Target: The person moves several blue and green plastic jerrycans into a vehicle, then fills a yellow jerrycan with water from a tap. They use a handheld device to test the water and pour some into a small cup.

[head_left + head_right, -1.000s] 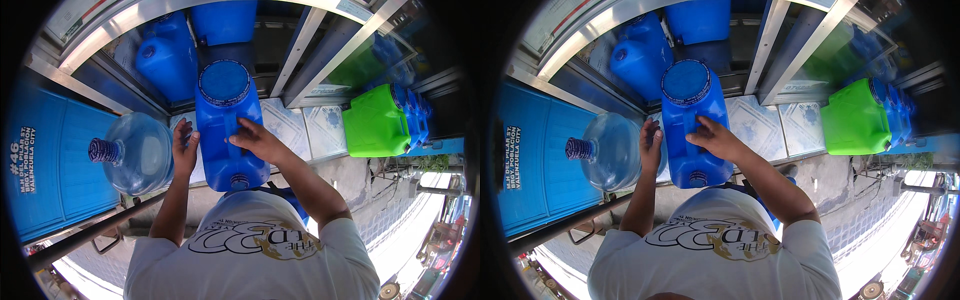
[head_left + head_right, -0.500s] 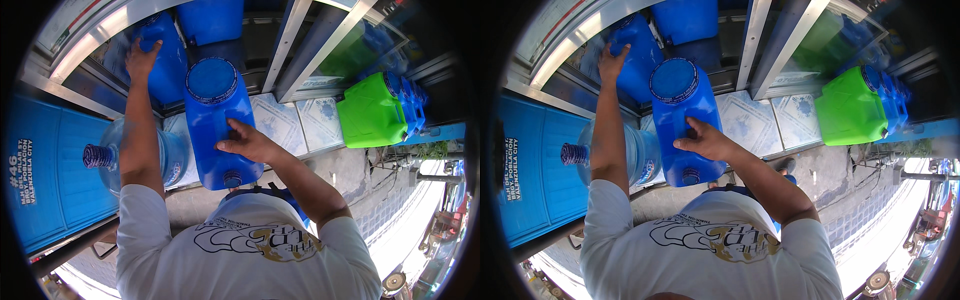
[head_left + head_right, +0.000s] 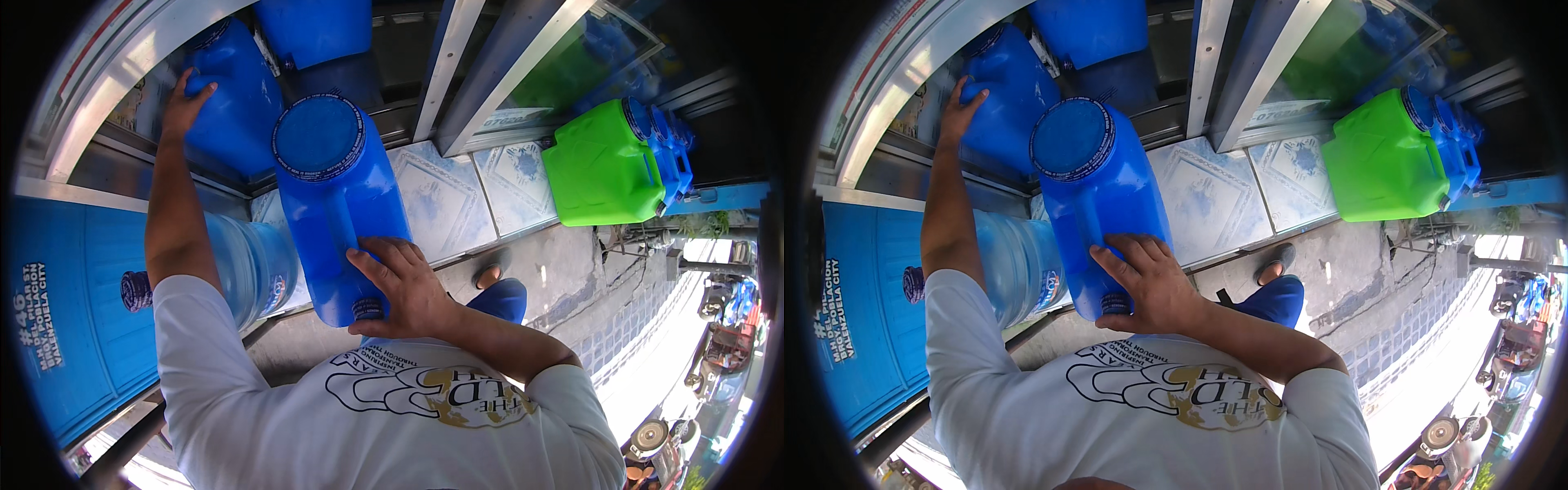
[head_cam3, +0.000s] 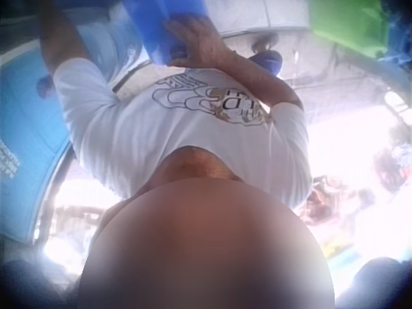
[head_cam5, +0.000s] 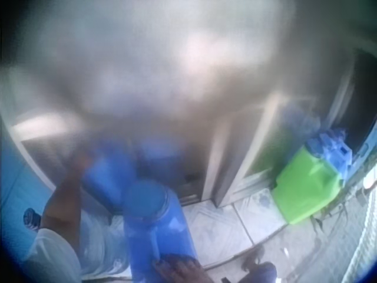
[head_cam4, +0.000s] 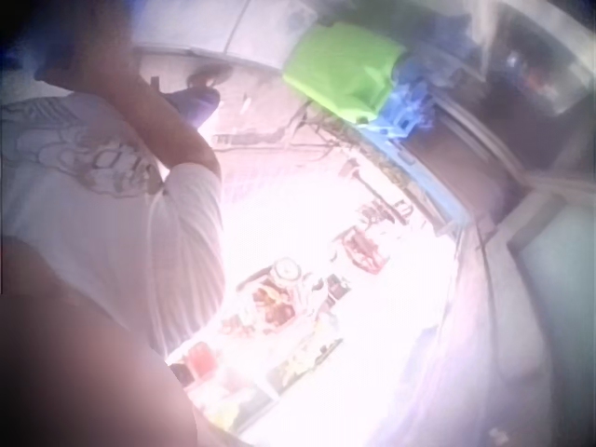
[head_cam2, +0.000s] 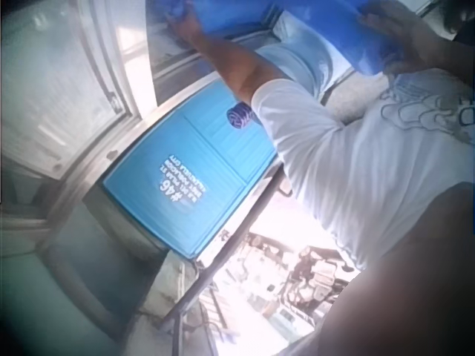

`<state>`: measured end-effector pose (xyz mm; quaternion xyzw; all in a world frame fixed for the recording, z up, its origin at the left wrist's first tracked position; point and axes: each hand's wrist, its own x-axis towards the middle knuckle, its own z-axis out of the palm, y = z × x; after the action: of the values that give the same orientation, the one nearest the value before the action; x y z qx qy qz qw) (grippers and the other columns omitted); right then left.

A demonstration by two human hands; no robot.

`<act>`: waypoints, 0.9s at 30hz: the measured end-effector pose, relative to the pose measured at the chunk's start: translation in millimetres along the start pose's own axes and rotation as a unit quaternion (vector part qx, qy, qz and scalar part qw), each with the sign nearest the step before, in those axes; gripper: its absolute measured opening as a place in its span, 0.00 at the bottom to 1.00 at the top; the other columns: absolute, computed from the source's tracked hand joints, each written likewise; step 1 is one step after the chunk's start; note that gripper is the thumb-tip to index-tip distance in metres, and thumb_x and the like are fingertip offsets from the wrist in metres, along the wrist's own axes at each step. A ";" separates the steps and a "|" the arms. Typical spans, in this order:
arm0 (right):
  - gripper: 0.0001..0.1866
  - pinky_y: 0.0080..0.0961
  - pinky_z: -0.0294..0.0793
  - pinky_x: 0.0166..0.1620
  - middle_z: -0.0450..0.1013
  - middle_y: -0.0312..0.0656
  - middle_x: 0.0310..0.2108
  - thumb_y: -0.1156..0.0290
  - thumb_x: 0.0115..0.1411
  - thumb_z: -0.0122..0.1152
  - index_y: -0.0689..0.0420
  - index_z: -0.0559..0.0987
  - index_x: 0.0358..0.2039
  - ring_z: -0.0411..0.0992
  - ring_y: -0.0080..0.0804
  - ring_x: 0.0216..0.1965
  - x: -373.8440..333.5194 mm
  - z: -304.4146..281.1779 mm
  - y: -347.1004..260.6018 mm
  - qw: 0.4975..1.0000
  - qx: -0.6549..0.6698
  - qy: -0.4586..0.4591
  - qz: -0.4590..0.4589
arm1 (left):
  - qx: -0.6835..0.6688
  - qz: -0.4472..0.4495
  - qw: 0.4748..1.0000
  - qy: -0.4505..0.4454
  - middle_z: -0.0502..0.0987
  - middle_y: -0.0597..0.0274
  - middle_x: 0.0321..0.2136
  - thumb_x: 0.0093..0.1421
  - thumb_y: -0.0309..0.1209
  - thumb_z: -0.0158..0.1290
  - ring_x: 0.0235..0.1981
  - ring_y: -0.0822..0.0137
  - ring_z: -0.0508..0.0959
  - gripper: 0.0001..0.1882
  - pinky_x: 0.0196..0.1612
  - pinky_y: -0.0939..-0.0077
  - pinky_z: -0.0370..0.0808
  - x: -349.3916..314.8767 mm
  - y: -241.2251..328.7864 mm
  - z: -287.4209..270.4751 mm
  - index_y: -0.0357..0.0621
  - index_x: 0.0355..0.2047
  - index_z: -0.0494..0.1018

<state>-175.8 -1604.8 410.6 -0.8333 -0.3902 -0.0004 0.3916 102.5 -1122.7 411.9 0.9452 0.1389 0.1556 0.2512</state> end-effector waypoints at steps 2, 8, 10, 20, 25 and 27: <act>0.56 0.53 0.65 0.61 0.65 0.53 0.57 0.45 0.42 0.77 0.51 0.59 0.67 0.66 0.56 0.57 1.6 1.6 4.3 1.000 0.005 0.010 -0.020 | 0.018 -0.008 1.000 -0.001 0.71 0.45 0.58 0.47 0.61 0.64 0.56 0.51 0.75 0.50 0.58 0.61 0.71 -2.8 9.0 -1.4 0.62 0.67 0.60; 0.57 0.48 0.70 0.56 0.68 0.52 0.55 0.45 0.39 0.78 0.50 0.60 0.67 0.70 0.54 0.53 5.3 -6.6 3.1 0.998 -0.016 -0.061 0.006 | 0.015 -0.007 1.000 -0.001 0.71 0.44 0.57 0.45 0.65 0.64 0.55 0.49 0.75 0.52 0.58 0.60 0.72 -9.2 27.0 1.1 0.61 0.67 0.60; 0.57 0.47 0.71 0.55 0.69 0.51 0.53 0.46 0.39 0.78 0.50 0.60 0.68 0.71 0.52 0.51 8.7 -9.0 2.1 0.998 -0.018 -0.068 0.000 | 0.073 -0.029 0.997 0.016 0.70 0.41 0.58 0.44 0.67 0.63 0.56 0.48 0.75 0.53 0.58 0.59 0.71 -9.7 33.4 6.1 0.60 0.67 0.60; 0.56 0.45 0.72 0.52 0.72 0.50 0.43 0.47 0.40 0.78 0.47 0.60 0.68 0.74 0.50 0.45 24.0 -29.8 1.4 0.986 0.032 -0.161 -0.016 | 0.082 0.086 0.990 -0.077 0.66 0.41 0.61 0.40 0.57 0.71 0.62 0.47 0.69 0.57 0.64 0.59 0.67 -36.7 30.6 -15.9 0.64 0.69 0.56; 0.54 0.40 0.76 0.45 0.73 0.51 0.39 0.49 0.44 0.76 0.52 0.60 0.68 0.76 0.48 0.39 39.6 -20.0 9.6 0.987 0.074 -0.140 0.005 | 0.096 0.069 0.991 -0.067 0.67 0.45 0.61 0.40 0.48 0.73 0.60 0.48 0.71 0.53 0.62 0.61 0.69 -23.9 37.1 0.7 0.63 0.67 0.60; 0.52 0.39 0.77 0.46 0.74 0.53 0.41 0.49 0.48 0.75 0.55 0.58 0.68 0.76 0.48 0.43 43.4 -9.1 11.0 0.989 0.118 -0.080 0.036 | 0.090 0.055 0.992 -0.065 0.67 0.45 0.61 0.41 0.48 0.72 0.59 0.48 0.72 0.52 0.61 0.61 0.70 -23.2 37.1 4.9 0.63 0.67 0.61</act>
<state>-135.7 -1586.8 423.0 -0.7919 -0.3874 0.1265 0.4547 90.0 -1163.7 421.8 0.9783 0.0839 0.0939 0.1647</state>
